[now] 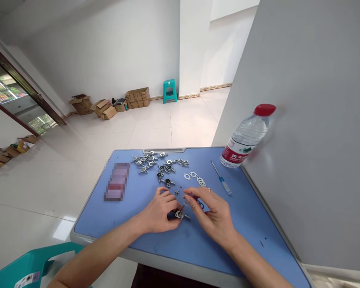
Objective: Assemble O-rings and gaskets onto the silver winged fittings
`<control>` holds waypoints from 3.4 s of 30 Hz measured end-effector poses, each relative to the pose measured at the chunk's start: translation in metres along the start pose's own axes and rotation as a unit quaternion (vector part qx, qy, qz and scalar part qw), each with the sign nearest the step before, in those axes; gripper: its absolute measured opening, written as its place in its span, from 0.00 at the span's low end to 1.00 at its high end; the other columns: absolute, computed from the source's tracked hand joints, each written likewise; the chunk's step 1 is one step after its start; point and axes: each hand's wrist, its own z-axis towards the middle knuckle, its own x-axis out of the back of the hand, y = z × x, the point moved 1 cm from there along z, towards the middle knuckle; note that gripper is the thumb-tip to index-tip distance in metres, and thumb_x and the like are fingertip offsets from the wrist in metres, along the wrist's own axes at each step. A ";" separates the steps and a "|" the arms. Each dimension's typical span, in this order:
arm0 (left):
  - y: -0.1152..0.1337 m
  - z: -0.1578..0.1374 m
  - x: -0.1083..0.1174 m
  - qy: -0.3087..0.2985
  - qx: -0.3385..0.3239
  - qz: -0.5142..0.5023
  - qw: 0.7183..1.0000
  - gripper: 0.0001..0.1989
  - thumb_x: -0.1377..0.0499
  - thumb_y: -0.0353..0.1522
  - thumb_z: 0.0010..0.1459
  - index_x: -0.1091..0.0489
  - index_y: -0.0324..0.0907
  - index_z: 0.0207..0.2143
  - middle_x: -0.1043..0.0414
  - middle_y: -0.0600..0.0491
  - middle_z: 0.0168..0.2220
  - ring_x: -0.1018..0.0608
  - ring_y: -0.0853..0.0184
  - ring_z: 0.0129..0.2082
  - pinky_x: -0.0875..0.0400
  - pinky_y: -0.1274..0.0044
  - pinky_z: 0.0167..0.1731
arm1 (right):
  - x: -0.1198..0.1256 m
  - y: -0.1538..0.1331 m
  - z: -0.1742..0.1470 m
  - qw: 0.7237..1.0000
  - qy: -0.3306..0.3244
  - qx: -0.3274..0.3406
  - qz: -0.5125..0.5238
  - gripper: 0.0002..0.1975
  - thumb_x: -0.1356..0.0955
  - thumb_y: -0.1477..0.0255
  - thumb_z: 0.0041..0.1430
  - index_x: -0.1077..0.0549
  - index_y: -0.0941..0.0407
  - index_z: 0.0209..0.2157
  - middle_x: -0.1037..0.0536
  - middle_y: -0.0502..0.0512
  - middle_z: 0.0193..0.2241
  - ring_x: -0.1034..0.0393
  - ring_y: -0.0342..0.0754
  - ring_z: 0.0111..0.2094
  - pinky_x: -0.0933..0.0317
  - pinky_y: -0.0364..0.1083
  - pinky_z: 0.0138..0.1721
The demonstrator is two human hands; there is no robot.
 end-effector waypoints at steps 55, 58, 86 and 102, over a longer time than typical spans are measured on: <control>-0.001 -0.002 0.007 0.007 0.003 -0.031 1.000 0.04 0.37 0.28 0.54 0.30 0.43 0.32 0.26 0.57 0.30 0.26 0.67 0.34 0.42 0.67 0.53 | 0.006 0.000 0.009 0.988 -0.137 0.070 0.022 0.10 0.39 0.72 0.69 0.27 0.54 0.35 0.24 0.50 0.25 0.35 0.43 0.24 0.39 0.41 0.28; -0.001 -0.001 0.008 0.007 0.004 -0.033 0.999 0.04 0.36 0.28 0.54 0.30 0.43 0.32 0.26 0.57 0.30 0.25 0.67 0.34 0.43 0.66 0.54 | 0.006 -0.003 0.010 0.988 -0.130 0.082 0.026 0.11 0.39 0.72 0.69 0.27 0.55 0.35 0.26 0.49 0.23 0.35 0.42 0.23 0.39 0.41 0.28; -0.102 -0.019 0.079 0.210 0.385 0.167 0.883 0.04 0.43 0.30 0.56 0.27 0.42 0.30 0.24 0.48 0.34 0.24 0.56 0.40 0.32 0.70 0.38 | -0.002 0.029 0.012 0.974 0.063 -0.166 0.140 0.16 0.31 0.57 0.57 0.21 0.56 0.34 0.20 0.56 0.28 0.30 0.48 0.25 0.31 0.45 0.24; -0.093 -0.017 0.068 0.182 0.360 0.206 0.891 0.17 0.45 0.24 0.55 0.30 0.40 0.47 0.28 0.43 0.47 0.24 0.53 0.47 0.32 0.67 0.44 | 0.007 0.042 0.023 0.951 0.145 -0.216 0.168 0.20 0.30 0.54 0.52 0.23 0.58 0.34 0.24 0.55 0.25 0.33 0.47 0.24 0.34 0.46 0.26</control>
